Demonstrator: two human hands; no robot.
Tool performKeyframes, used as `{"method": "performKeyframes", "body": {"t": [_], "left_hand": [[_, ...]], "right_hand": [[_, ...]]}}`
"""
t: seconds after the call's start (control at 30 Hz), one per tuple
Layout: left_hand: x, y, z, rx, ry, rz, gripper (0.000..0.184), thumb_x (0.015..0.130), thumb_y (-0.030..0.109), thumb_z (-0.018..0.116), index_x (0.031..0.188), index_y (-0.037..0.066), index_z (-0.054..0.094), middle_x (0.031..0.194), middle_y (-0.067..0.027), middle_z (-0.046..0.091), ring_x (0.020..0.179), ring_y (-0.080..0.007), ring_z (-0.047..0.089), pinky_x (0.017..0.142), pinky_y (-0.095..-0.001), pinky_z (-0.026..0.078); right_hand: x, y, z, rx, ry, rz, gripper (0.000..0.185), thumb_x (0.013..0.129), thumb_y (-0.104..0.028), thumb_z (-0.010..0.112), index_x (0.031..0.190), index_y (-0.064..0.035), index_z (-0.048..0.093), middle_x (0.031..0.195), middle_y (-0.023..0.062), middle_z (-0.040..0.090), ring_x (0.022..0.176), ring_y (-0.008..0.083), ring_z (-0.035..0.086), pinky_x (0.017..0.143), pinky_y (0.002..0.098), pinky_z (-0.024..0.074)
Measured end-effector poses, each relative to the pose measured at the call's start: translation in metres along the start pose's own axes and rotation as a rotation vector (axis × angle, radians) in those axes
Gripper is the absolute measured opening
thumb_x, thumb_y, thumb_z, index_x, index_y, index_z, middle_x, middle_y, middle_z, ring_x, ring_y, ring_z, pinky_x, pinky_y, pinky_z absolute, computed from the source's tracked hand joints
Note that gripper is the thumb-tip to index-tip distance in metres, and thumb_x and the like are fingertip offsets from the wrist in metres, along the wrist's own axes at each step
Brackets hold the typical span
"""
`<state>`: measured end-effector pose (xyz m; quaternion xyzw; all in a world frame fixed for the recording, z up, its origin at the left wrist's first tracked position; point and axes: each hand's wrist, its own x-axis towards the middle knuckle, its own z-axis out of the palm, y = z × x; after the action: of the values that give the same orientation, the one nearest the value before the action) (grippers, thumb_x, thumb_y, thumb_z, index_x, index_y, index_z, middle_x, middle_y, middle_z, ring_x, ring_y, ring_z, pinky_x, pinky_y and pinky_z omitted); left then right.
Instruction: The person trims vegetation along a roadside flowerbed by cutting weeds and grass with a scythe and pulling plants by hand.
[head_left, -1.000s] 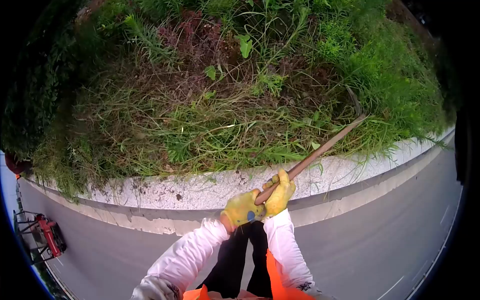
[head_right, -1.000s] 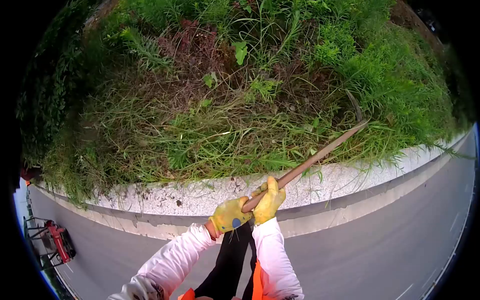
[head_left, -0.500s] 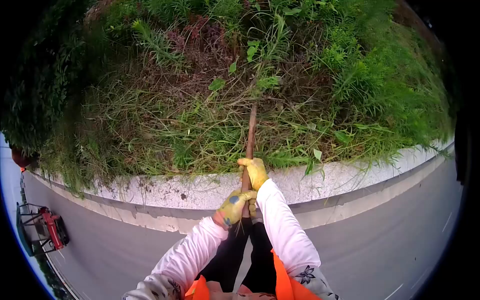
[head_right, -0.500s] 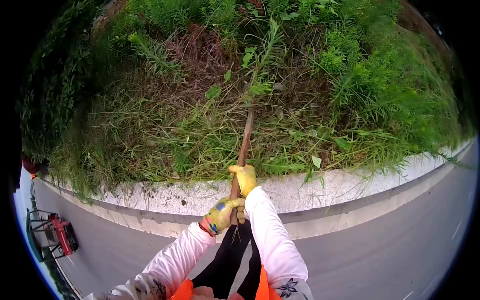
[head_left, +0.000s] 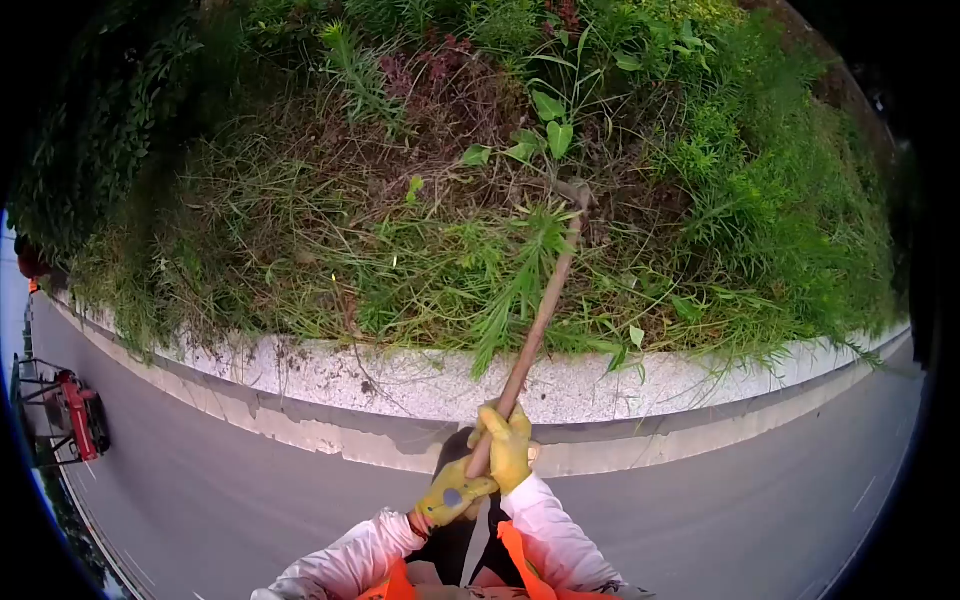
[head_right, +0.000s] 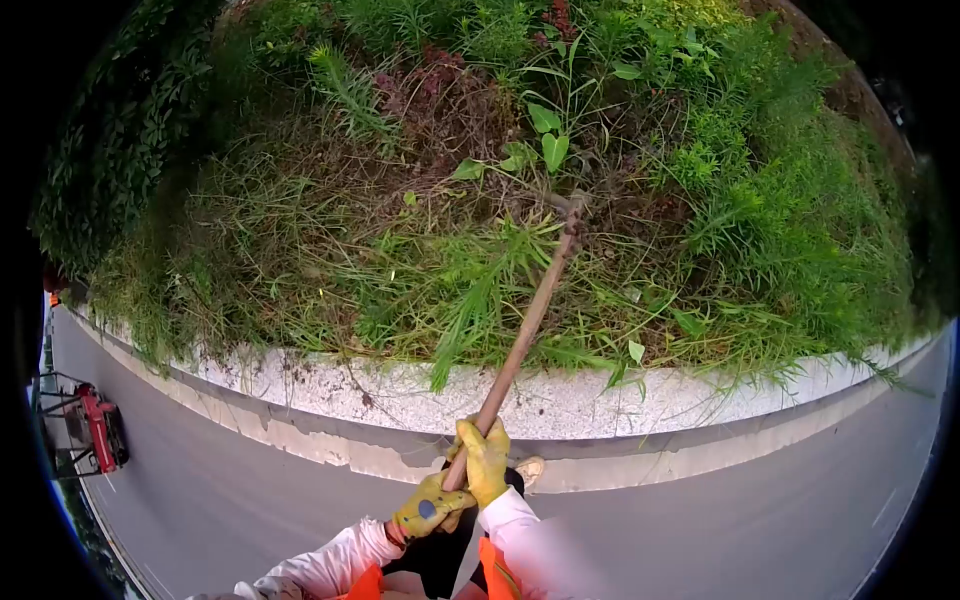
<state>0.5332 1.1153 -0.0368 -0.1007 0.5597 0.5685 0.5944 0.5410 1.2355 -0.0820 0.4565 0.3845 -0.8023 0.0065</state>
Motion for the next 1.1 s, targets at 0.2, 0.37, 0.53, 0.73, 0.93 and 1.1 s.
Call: {"method": "performKeyframes", "body": {"t": [0.2, 0.37, 0.53, 0.73, 0.93, 1.1], "left_hand": [[0.072, -0.009, 0.028, 0.670, 0.095, 0.560, 0.057, 0.083, 0.040, 0.068, 0.120, 0.002, 0.047, 0.076, -0.0086, 0.061, 0.060, -0.0206, 0.061, 0.053, -0.0332, 0.047], [0.012, -0.078, -0.010, 0.587, -0.074, 0.221, 0.044, 0.088, 0.043, 0.063, 0.110, 0.006, 0.058, 0.088, -0.0107, 0.065, 0.084, -0.0228, 0.065, 0.073, -0.0332, 0.050], [-0.038, -0.186, -0.041, 0.774, -0.099, -0.077, 0.040, 0.088, 0.047, 0.055, 0.101, 0.009, 0.058, 0.094, -0.0145, 0.067, 0.091, -0.0340, 0.064, 0.078, -0.0416, 0.048], [-0.042, -0.194, -0.031, 0.866, 0.056, -0.130, 0.033, 0.087, 0.042, 0.052, 0.100, 0.012, 0.059, 0.095, -0.0132, 0.067, 0.093, -0.0333, 0.063, 0.077, -0.0445, 0.048], [-0.041, -0.211, -0.036, 0.715, 0.041, -0.024, 0.030, 0.088, 0.039, 0.055, 0.099, 0.012, 0.060, 0.098, -0.0121, 0.067, 0.094, -0.0309, 0.063, 0.079, -0.0403, 0.048], [-0.037, -0.205, -0.019, 0.753, 0.080, -0.029, 0.028, 0.087, 0.039, 0.055, 0.095, 0.012, 0.059, 0.093, -0.0131, 0.067, 0.091, -0.0337, 0.064, 0.077, -0.0442, 0.049]], "right_hand": [[-0.006, -0.066, -0.032, -0.105, 0.041, -0.159, 0.023, 0.080, -0.010, 0.062, 0.096, 0.0022, 0.051, 0.070, 0.0089, 0.057, 0.070, 0.0238, 0.062, 0.075, 0.0360, 0.0530], [-0.028, -0.116, -0.045, -0.408, 0.169, -0.504, 0.023, 0.080, -0.007, 0.063, 0.096, 0.0025, 0.048, 0.068, 0.0115, 0.058, 0.059, 0.0183, 0.060, 0.060, 0.0297, 0.0505], [0.008, -0.205, 0.051, -0.347, -0.037, -0.639, 0.023, 0.089, -0.021, 0.064, 0.095, -0.0053, 0.048, 0.060, 0.0020, 0.049, 0.044, 0.0095, 0.048, 0.039, 0.0238, 0.0425], [0.166, -0.173, 0.086, -0.921, 0.040, -0.413, 0.025, 0.084, -0.019, 0.066, 0.088, -0.0029, 0.048, 0.057, 0.0041, 0.048, 0.038, 0.0158, 0.046, 0.035, 0.0304, 0.0372], [-0.021, 0.002, -0.101, -0.754, 0.186, 0.209, 0.018, 0.075, -0.009, 0.064, 0.083, -0.0034, 0.049, 0.055, 0.0052, 0.049, 0.037, 0.0162, 0.047, 0.033, 0.0315, 0.0380], [-0.012, -0.039, -0.070, -0.841, 0.204, -0.013, 0.018, 0.078, -0.010, 0.064, 0.084, -0.0035, 0.048, 0.056, 0.0036, 0.048, 0.037, 0.0142, 0.046, 0.033, 0.0290, 0.0376]]}}
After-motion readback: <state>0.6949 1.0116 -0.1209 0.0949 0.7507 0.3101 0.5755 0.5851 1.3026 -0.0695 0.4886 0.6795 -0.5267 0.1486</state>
